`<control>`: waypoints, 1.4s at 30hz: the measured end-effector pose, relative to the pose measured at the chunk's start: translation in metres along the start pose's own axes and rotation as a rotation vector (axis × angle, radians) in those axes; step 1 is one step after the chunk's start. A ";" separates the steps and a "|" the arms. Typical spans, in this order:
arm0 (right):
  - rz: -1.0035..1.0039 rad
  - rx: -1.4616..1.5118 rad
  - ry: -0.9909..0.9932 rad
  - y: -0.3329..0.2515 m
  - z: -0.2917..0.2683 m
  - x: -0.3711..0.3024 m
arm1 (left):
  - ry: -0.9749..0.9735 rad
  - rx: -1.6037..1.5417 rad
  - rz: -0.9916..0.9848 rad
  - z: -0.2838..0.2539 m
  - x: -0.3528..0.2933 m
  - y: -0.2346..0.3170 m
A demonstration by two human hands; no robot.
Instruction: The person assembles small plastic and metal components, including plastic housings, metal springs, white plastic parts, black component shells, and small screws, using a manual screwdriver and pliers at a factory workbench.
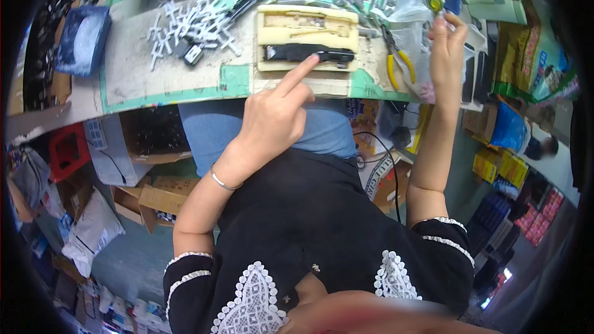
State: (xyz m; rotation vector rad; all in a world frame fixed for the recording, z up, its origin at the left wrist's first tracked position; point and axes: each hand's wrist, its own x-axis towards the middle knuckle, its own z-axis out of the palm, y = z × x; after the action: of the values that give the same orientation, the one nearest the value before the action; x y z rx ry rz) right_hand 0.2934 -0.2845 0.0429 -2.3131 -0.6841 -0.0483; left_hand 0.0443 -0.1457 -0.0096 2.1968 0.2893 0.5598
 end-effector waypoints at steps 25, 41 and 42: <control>-0.153 -0.287 -0.433 -0.005 -0.030 -0.040 | -0.021 -0.936 -0.464 -0.023 0.051 0.003; -0.232 0.528 -0.860 -0.052 0.002 -0.085 | 0.233 -0.081 0.018 -0.012 0.046 0.033; -0.249 0.501 -0.790 -0.053 0.005 -0.086 | 0.275 0.060 0.131 -0.011 0.047 0.031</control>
State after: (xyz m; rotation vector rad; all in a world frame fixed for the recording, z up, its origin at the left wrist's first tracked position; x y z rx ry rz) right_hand 0.1928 -0.2888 0.0536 -1.7041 -1.2029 0.8603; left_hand 0.0806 -0.1399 0.0339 2.2064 0.3111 0.9398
